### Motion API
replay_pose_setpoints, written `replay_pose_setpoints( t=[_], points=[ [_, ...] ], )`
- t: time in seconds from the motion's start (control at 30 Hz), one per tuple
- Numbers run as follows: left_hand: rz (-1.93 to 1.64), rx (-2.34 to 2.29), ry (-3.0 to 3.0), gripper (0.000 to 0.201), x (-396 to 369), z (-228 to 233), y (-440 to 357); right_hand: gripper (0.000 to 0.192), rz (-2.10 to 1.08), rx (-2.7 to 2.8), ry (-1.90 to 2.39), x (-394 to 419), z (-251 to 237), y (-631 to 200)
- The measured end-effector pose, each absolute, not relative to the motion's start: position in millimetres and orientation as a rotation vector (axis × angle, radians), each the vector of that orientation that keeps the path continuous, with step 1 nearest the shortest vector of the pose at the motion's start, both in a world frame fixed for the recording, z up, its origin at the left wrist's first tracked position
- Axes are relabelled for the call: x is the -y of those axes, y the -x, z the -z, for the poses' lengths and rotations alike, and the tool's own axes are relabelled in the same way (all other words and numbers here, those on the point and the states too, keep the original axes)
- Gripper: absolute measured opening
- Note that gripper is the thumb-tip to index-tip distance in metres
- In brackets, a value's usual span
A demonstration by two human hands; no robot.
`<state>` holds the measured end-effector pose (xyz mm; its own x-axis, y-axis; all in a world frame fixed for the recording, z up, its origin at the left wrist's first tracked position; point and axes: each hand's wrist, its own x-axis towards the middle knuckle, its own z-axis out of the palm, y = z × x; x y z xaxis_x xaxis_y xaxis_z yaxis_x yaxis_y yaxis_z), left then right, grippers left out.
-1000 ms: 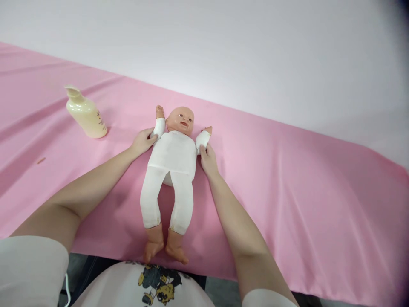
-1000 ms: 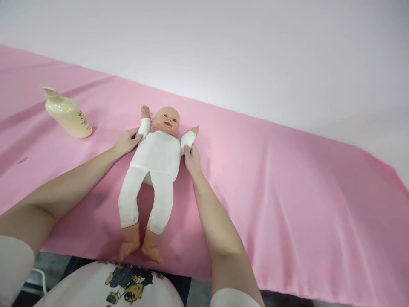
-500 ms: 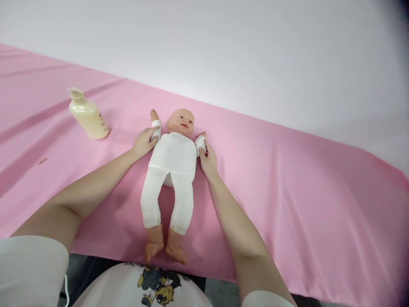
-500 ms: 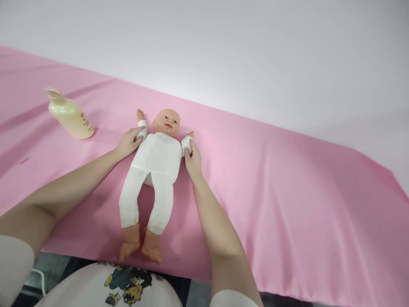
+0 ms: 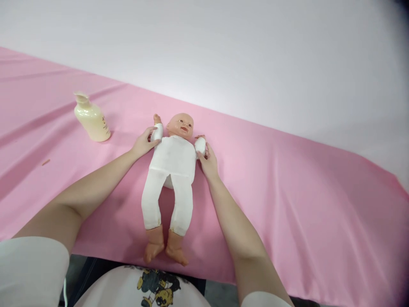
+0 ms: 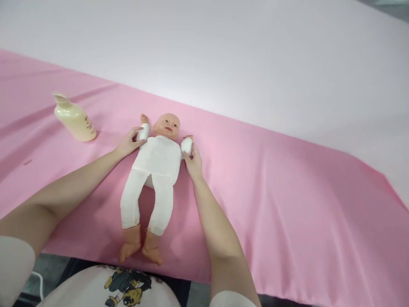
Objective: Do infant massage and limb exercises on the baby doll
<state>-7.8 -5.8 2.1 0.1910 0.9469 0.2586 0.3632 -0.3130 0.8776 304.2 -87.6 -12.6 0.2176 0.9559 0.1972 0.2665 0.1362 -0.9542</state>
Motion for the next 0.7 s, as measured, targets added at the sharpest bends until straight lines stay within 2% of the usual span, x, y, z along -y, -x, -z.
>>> replay_pose_setpoints(
  t=[0.1, 0.17, 0.3, 0.53, 0.7],
  points=[
    [-1.210, -1.086, -1.612, 0.084, -0.6, 4.5, 6.4, 0.101, -0.857, 1.191, 1.299, 86.9, 11.3, -302.0],
    [-1.294, -0.996, -1.491, 0.085, -3.8, 6.5, 4.3, 0.109, -0.899, 1.100, 1.224, 87.9, 8.7, -300.0],
    [-1.492, -0.863, -1.269, 0.076, -3.6, 2.2, 0.5, 0.108, -0.870, 0.954, 1.083, 90.7, 2.6, -296.7],
    [-1.653, -0.878, -0.887, 0.051, 2.6, -9.9, 1.9, 0.092, -0.845, 0.741, 0.949, 86.3, 3.4, -299.9],
    [-1.577, -0.752, -0.667, 0.042, 2.1, -13.4, 6.0, 0.103, -0.856, 0.508, 0.930, 85.9, 3.5, -301.8]
  ],
)
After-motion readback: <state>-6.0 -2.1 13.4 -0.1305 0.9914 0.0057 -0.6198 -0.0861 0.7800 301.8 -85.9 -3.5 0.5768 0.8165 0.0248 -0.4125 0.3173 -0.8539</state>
